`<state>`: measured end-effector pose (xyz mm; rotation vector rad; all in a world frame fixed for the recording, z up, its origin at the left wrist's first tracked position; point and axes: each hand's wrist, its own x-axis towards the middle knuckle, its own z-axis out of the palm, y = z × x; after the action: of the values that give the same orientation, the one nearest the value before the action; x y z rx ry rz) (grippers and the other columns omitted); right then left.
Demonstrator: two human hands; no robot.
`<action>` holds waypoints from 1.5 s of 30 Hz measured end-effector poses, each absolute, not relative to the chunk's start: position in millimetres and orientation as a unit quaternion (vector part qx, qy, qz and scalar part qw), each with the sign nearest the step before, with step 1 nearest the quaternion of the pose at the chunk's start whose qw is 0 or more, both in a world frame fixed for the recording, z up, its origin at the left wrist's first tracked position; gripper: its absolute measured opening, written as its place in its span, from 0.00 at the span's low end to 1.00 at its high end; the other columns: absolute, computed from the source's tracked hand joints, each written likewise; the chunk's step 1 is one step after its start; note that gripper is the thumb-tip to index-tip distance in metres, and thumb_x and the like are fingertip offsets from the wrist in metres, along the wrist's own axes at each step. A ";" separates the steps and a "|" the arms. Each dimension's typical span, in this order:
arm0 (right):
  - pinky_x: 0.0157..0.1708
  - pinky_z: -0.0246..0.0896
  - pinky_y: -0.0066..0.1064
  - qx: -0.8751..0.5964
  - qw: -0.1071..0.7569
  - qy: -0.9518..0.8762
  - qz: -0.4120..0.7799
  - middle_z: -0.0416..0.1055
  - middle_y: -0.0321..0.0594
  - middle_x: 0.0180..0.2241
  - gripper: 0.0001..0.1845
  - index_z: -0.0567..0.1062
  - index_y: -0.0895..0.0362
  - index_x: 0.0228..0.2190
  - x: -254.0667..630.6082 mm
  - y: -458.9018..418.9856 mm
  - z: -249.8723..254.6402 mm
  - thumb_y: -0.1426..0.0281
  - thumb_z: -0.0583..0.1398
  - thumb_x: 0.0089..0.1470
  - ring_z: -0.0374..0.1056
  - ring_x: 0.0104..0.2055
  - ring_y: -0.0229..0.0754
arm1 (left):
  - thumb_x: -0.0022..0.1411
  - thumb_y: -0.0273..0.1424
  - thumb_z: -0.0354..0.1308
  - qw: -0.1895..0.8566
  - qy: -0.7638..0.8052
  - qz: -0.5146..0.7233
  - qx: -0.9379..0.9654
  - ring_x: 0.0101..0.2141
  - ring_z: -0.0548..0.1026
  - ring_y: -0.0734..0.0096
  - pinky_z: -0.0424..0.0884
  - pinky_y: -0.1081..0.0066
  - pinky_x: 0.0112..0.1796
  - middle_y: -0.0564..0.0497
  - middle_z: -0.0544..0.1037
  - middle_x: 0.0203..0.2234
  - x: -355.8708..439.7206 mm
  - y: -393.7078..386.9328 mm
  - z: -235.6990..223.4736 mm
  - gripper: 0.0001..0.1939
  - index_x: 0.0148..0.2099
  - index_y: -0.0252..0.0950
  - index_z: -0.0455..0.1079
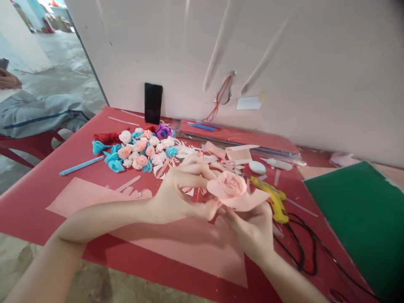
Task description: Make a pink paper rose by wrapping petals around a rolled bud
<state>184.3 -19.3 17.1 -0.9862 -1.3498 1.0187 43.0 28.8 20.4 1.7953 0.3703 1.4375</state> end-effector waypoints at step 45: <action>0.23 0.70 0.24 -0.380 0.529 -0.741 -0.160 0.77 0.40 0.23 0.07 0.72 0.58 0.26 188.9 -22.8 23.1 0.81 0.62 0.45 0.73 0.23 0.36 | 0.47 0.28 0.67 0.571 0.196 0.539 0.587 0.27 0.70 0.76 0.70 0.73 0.31 0.53 0.72 0.23 48.4 25.3 15.9 0.06 0.21 0.35 0.74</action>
<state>188.9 -22.8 23.1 -0.9084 -1.7708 -0.3824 48.4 25.3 15.9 1.3776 0.4601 1.2636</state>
